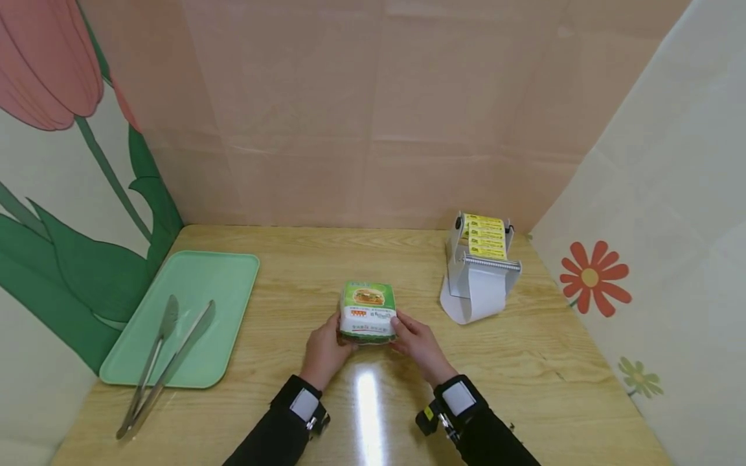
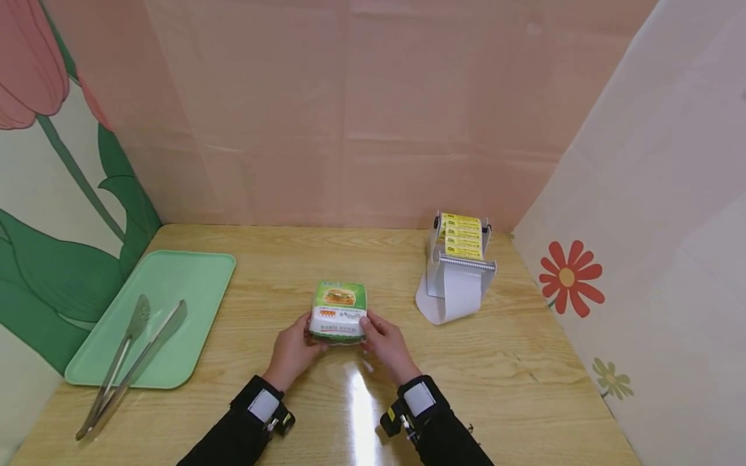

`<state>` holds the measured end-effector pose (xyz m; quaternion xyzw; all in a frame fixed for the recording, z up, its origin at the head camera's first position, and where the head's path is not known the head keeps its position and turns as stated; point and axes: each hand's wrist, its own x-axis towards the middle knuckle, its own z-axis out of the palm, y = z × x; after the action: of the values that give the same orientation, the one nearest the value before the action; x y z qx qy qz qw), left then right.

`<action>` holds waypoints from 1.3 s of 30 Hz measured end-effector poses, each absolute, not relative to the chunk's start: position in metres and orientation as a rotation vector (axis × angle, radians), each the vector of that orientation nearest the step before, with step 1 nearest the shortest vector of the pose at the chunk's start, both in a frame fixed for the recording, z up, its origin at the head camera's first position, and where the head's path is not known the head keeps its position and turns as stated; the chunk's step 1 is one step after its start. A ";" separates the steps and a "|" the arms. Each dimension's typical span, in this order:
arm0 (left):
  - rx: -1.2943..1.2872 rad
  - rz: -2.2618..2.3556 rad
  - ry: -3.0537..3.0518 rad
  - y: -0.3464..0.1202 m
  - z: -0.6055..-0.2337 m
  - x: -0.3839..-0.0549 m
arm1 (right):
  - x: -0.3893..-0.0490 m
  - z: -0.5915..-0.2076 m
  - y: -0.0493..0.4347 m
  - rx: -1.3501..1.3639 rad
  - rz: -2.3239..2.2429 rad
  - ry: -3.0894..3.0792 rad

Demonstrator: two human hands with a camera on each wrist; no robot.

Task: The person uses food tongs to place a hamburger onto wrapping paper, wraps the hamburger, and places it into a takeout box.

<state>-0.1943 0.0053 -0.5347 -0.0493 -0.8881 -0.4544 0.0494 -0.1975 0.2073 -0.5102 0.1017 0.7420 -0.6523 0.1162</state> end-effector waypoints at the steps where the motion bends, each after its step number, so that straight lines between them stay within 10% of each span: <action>1: -0.149 -1.384 -2.703 0.005 -0.535 -0.194 | -0.198 -0.510 0.207 0.298 -1.904 2.177; 39: -0.133 -1.295 -2.728 0.005 -0.533 -0.192 | -0.190 -0.514 0.200 0.165 -1.747 2.422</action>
<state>-0.1924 0.0053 -0.5330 -0.0440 -0.9010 -0.4276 0.0594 -0.1901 0.1996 -0.5137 0.0552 0.8075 -0.5825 0.0750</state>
